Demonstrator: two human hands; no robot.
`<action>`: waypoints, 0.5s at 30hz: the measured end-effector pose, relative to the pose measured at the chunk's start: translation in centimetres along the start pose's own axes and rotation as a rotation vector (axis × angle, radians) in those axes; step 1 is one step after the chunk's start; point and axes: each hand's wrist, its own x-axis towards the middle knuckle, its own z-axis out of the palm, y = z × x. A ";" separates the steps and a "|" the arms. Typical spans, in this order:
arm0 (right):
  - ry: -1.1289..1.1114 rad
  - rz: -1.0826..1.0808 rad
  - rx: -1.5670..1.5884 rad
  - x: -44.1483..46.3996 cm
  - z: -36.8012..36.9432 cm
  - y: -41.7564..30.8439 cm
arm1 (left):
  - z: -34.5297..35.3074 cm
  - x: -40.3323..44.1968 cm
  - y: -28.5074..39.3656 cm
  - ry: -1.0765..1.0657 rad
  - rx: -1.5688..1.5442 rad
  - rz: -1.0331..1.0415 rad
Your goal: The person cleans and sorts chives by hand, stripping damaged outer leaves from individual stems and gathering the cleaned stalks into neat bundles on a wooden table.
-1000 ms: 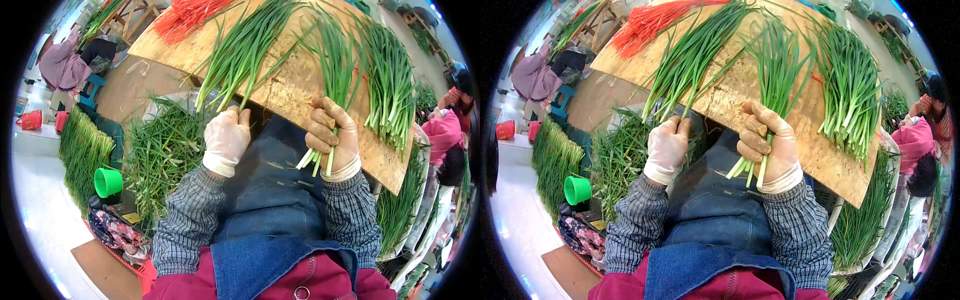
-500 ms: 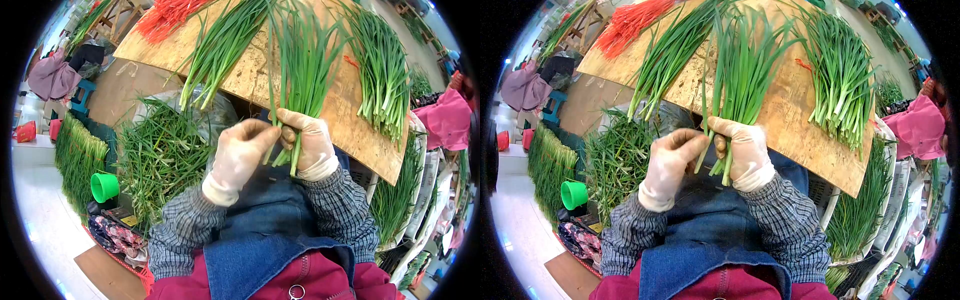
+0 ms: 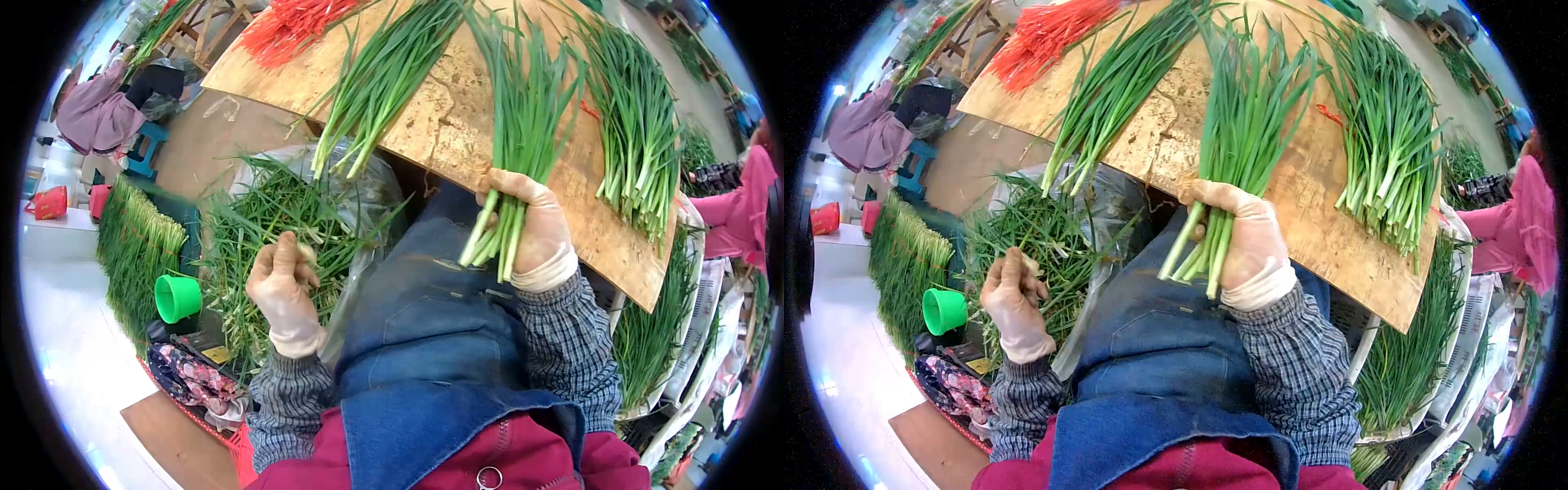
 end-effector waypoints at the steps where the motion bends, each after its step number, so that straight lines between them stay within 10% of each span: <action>1: 0.016 0.043 0.033 -0.2 0.2 -0.1 | -0.8 0.8 -0.5 -0.025 0.232 -0.005; 4: 0.087 0.144 0.081 -1.1 1.7 -0.6 | 1.8 2.0 -1.2 -0.099 0.623 0.910; 6: -0.018 0.194 0.139 -1.0 1.5 -0.8 | 4.8 2.2 0.4 -0.048 0.918 1.076; 10: -0.376 0.141 0.273 -1.0 0.3 -1.5 | 7.8 5.1 -0.6 -0.134 1.310 1.174; 15: -0.320 -0.085 0.085 -0.8 1.0 -1.5 | 7.4 1.6 0.8 -0.222 0.737 0.944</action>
